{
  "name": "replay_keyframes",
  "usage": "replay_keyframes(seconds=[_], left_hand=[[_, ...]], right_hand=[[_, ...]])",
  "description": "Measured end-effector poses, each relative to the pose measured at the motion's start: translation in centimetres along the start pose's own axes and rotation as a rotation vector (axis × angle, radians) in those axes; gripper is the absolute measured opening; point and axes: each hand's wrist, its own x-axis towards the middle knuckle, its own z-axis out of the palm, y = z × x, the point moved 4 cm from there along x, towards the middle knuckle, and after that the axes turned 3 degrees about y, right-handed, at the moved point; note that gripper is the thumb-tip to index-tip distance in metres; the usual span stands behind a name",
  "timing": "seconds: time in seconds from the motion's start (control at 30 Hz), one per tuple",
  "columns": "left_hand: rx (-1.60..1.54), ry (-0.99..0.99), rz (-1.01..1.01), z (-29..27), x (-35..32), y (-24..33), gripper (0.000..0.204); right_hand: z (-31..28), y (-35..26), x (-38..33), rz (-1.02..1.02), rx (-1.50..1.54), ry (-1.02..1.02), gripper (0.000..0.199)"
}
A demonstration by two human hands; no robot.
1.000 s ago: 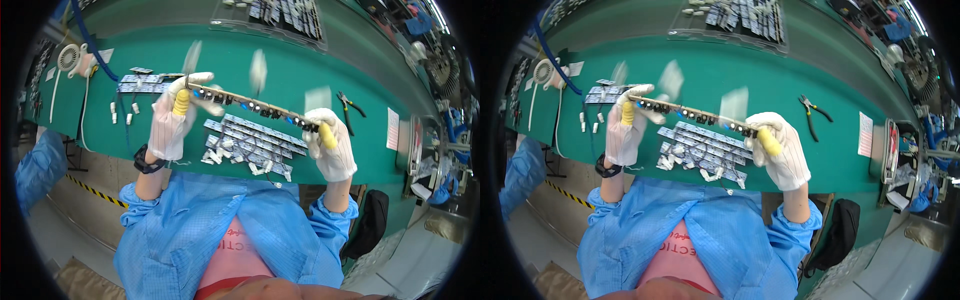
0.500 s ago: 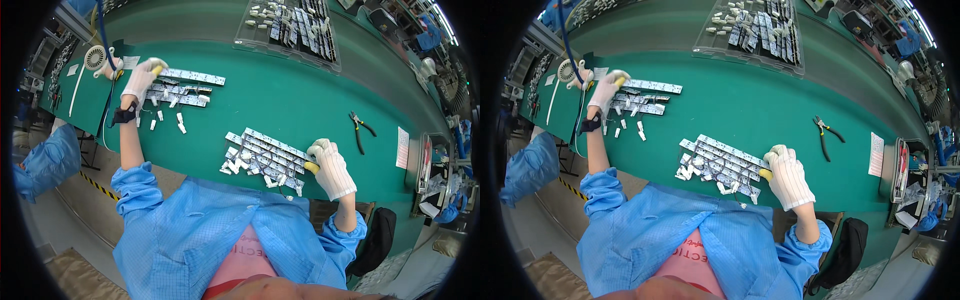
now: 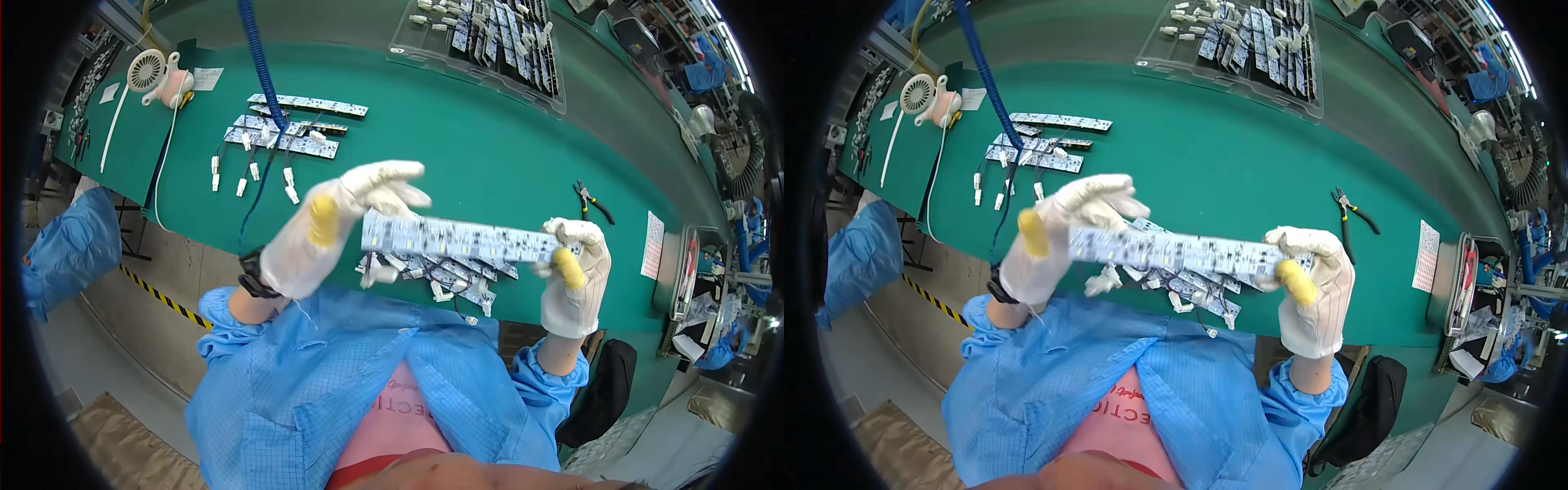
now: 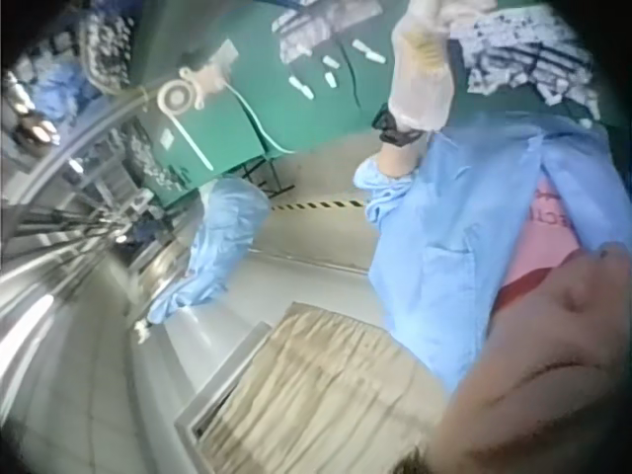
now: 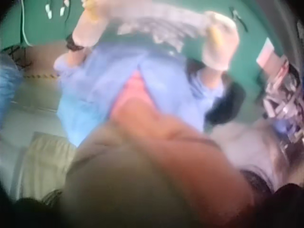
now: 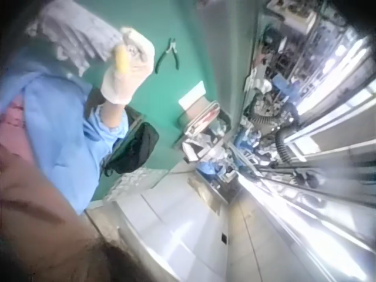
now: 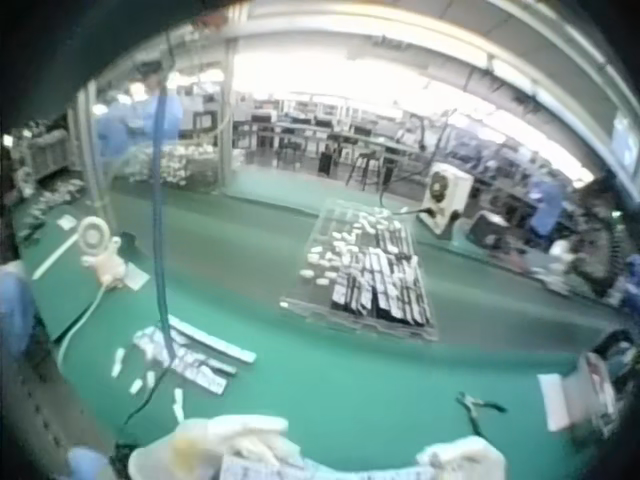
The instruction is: Assembling and inspecting LED light strips on an electronics production line.
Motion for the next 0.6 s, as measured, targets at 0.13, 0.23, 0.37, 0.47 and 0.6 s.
replay_keyframes(seconds=[0.13, 0.23, 0.37, 0.47, 0.6], left_hand=[[0.279, 0.163, 0.13, 0.2, 0.1, -1.8, 0.072], [0.468, 0.205, 0.202, -0.9, 0.1, -2.5, 0.064], [0.828, 0.254, 0.466, -0.8, 0.1, -1.3, 0.049], [0.927, 0.263, 0.533, -0.5, 0.0, -0.5, 0.047], [0.926, 0.249, 0.464, -0.8, 0.1, 0.0, 0.043]], right_hand=[[-0.8, 0.4, 0.7, 0.026, -0.208, 0.098, 0.032], [-0.6, 0.2, 0.5, 0.02, -0.272, 0.098, 0.039], [-0.8, 0.0, 0.3, 0.105, -0.217, 0.195, 0.051], [-1.0, 0.0, 0.2, 0.084, -0.324, 0.16, 0.054], [-1.6, -0.4, 0.1, 0.035, -0.411, 0.039, 0.05]])
